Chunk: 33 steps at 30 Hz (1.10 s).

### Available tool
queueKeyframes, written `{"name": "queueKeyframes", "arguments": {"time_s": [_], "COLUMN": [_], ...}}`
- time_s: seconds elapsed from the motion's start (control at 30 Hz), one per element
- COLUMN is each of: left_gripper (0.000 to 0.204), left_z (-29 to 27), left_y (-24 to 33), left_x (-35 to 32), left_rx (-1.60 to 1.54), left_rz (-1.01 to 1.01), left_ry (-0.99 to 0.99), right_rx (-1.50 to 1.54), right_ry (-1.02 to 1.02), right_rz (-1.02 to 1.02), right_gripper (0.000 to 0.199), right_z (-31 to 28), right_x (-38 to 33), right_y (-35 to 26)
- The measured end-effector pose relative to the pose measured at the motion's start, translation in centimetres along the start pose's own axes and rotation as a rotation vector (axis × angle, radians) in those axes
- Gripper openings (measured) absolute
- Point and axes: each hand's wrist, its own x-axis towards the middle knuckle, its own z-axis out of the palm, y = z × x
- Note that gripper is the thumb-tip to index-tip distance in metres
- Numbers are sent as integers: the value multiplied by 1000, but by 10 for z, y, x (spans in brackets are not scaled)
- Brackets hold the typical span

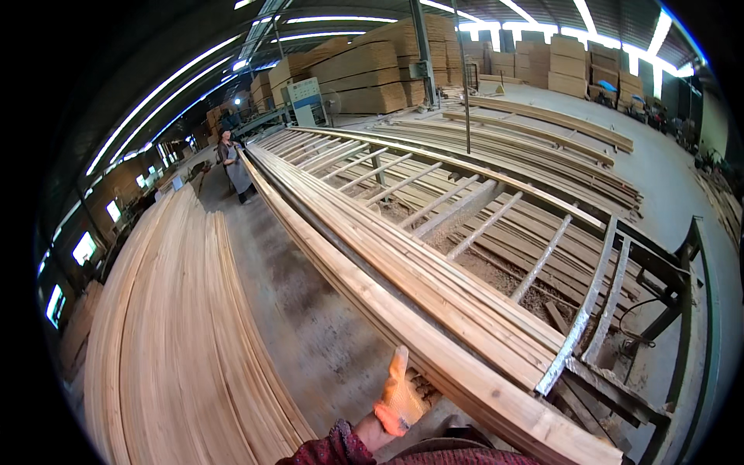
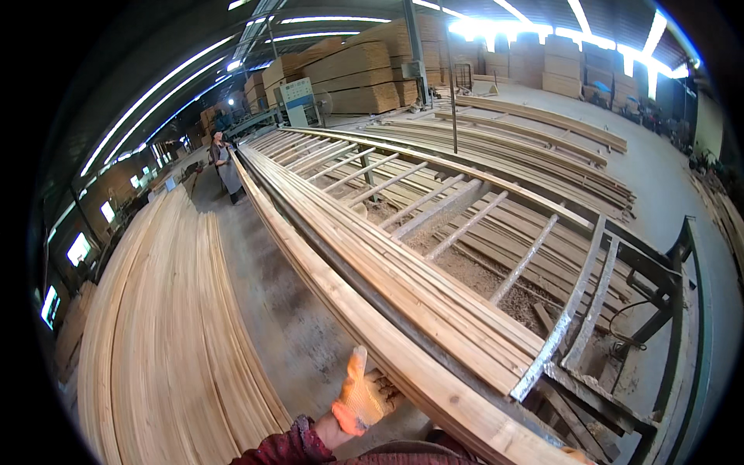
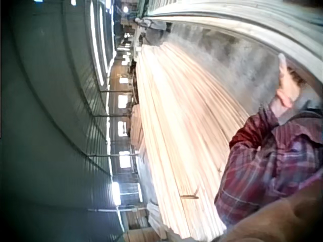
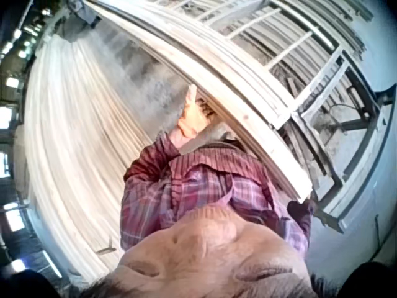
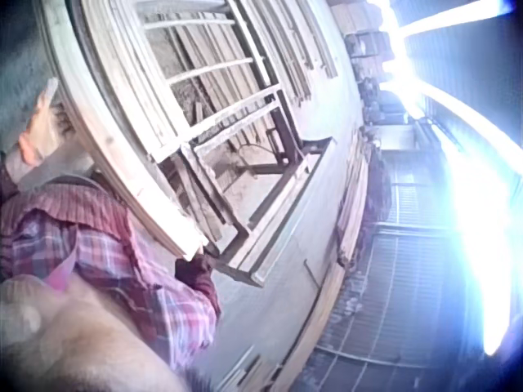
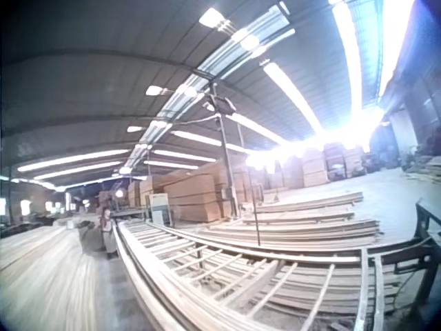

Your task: The person repeatedly picks up long wooden planks from a large floor pile and places them onto a metal rack. The worker wears orange gloves and handles the planks one by one, moving them from the floor to the rack structure in a warehouse setting.

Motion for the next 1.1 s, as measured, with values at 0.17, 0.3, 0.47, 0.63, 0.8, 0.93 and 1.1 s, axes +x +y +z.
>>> {"name": "queueKeyframes", "arguments": {"time_s": [0.17, 0.3, 0.47, 0.63, 0.8, 0.93, 1.1], "left_gripper": [97, 92, 84, 84, 76, 66, 79], "left_z": [176, 253, 321, 329, 351, 289, 339], "left_y": [96, 144, 180, 187, 142, 161, 134], "left_x": [23, 97, 204, 309, 434, 442, 417], "left_rx": [111, 138, 219, 142, 360, 451, 446], "left_rz": [116, 72, 109, -40, -213, -294, -264], "left_ry": [-51, -145, -161, -142, -148, 18, -66], "right_rx": [-87, -194, -60, 317, 72, -571, -610], "right_ry": [47, 119, 243, 465, 1077, 1167, 595], "right_rz": [-189, -377, -520, -552, -992, -1113, -780], "right_gripper": [38, 35, 35, 36, 34, 37, 40], "right_z": [-7, -19, -35, -57, -220, -174, -102], "right_x": [89, 149, 243, 380, 479, 478, 472], "right_y": [-92, -170, -234, -237, -114, -214, -282]}}
